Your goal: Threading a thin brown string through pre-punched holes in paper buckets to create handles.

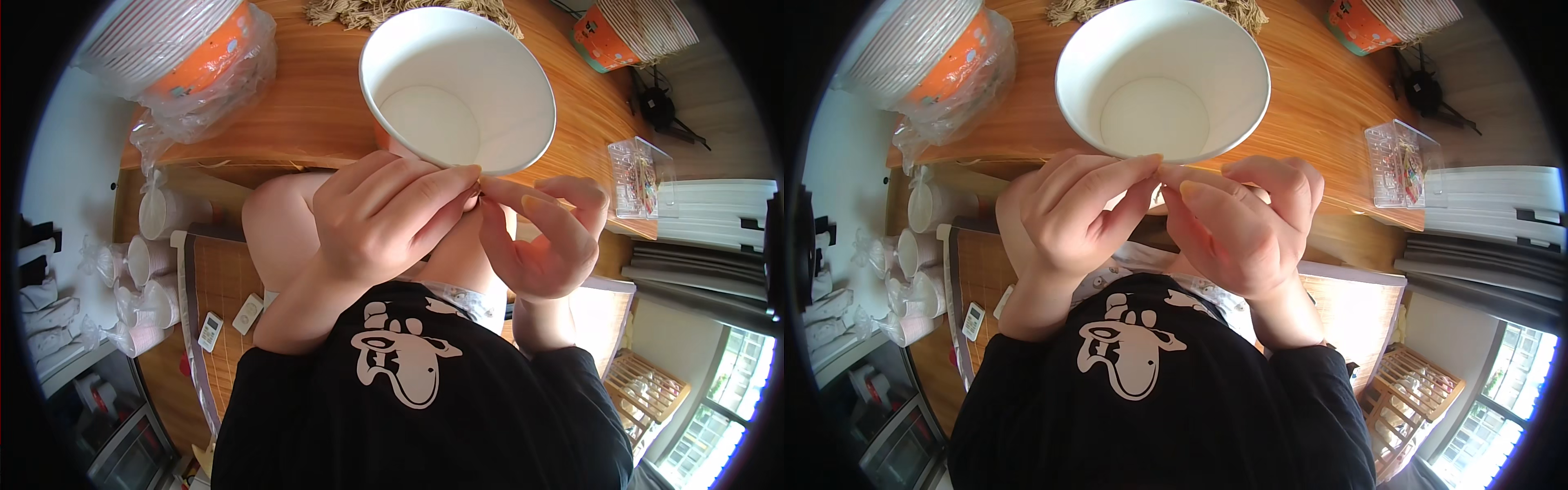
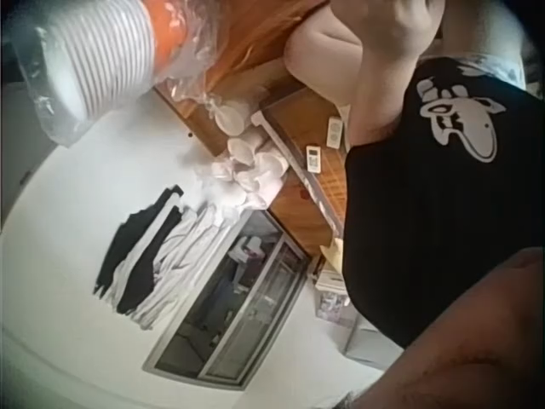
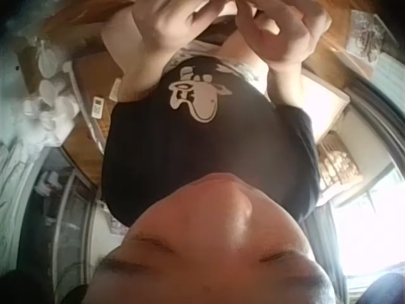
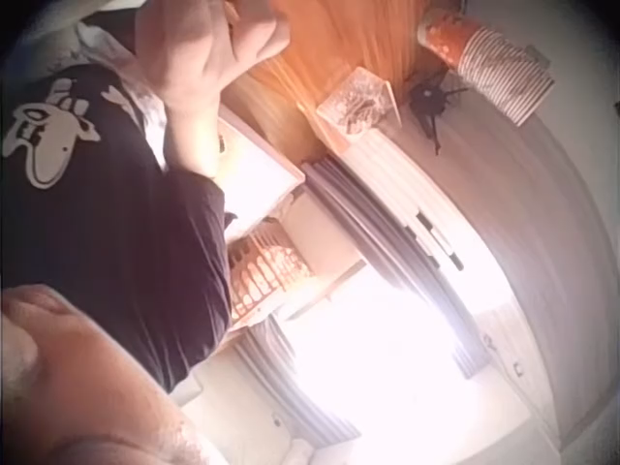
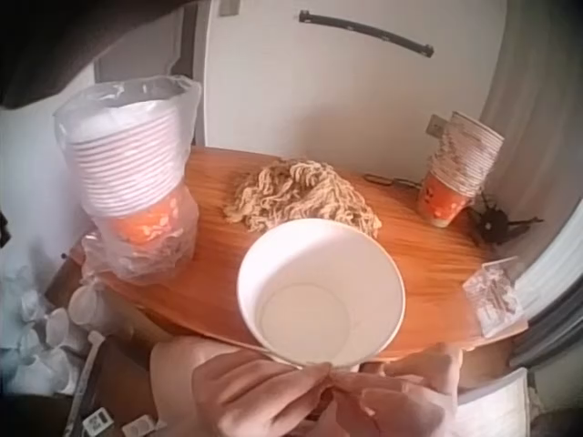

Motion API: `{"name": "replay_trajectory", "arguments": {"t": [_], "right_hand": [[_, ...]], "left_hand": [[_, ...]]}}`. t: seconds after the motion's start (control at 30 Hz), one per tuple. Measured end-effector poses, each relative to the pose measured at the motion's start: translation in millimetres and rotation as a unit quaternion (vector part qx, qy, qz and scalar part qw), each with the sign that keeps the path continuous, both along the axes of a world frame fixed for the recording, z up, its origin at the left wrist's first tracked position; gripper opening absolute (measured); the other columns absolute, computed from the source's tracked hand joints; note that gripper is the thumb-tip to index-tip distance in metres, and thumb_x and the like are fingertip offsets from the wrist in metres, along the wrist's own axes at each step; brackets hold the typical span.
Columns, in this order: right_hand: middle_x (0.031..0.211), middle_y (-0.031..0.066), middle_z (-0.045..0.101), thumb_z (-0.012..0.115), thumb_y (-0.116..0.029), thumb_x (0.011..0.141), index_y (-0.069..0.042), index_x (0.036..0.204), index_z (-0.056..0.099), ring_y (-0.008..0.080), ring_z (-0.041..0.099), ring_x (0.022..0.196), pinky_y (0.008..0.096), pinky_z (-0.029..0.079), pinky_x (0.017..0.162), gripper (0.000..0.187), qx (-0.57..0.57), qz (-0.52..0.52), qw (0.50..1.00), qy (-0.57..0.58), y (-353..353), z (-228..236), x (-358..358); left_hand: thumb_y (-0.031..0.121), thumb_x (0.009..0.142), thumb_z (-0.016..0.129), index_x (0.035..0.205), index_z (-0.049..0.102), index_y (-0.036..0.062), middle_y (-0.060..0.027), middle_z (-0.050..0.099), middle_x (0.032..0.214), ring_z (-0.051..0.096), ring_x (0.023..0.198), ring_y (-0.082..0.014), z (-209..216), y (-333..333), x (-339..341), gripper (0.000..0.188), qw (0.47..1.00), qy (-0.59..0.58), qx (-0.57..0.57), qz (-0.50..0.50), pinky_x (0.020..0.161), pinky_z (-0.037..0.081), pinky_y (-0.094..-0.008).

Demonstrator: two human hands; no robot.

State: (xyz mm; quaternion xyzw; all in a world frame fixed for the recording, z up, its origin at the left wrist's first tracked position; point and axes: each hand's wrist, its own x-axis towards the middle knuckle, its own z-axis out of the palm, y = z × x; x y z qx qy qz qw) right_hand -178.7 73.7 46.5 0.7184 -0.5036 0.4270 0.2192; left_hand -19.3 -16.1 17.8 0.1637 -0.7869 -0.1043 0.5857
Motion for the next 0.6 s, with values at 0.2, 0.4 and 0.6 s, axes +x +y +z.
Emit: {"name": "replay_trajectory", "arguments": {"t": [0.2, 0.4, 0.6], "right_hand": [[0.093, -0.0042, 0.076, 0.083, -0.003, 0.068, -0.013, 0.104, 0.056, 0.0159, 0.058, 0.079, 0.0314, 0.039, 0.074, 0.046, -0.002, 0.002, 1.0, 0.003, -4, -2, -1], [0.092, -0.0049, 0.075, 0.083, -0.003, 0.067, -0.014, 0.103, 0.058, 0.0157, 0.058, 0.08, 0.0311, 0.039, 0.075, 0.046, -0.003, -0.005, 1.0, 0.001, -3, 0, 3], [0.092, -0.0052, 0.076, 0.084, -0.004, 0.064, -0.014, 0.103, 0.058, 0.0158, 0.058, 0.081, 0.0311, 0.038, 0.075, 0.047, 0.002, -0.022, 1.0, 0.013, -2, 2, 4]], "left_hand": [[-0.006, 0.063, 0.081, 0.092, 0.075, 0.0056, -0.001, 0.069, 0.073, 0.062, 0.057, -0.0154, 0, 1, 1, 0.031, 1.0, 0.001, 0.0, -0.001, 0.05, 0.045, -0.026], [-0.005, 0.062, 0.081, 0.089, 0.075, 0.0061, -0.0007, 0.068, 0.073, 0.062, 0.057, -0.0153, 1, 2, 1, 0.03, 1.0, -0.005, 0.004, 0.005, 0.049, 0.045, -0.026], [-0.004, 0.063, 0.081, 0.087, 0.075, 0.0068, -0.0004, 0.068, 0.073, 0.061, 0.056, -0.0153, 8, 3, 3, 0.027, 1.0, -0.025, -0.001, 0.017, 0.048, 0.045, -0.0261]]}}
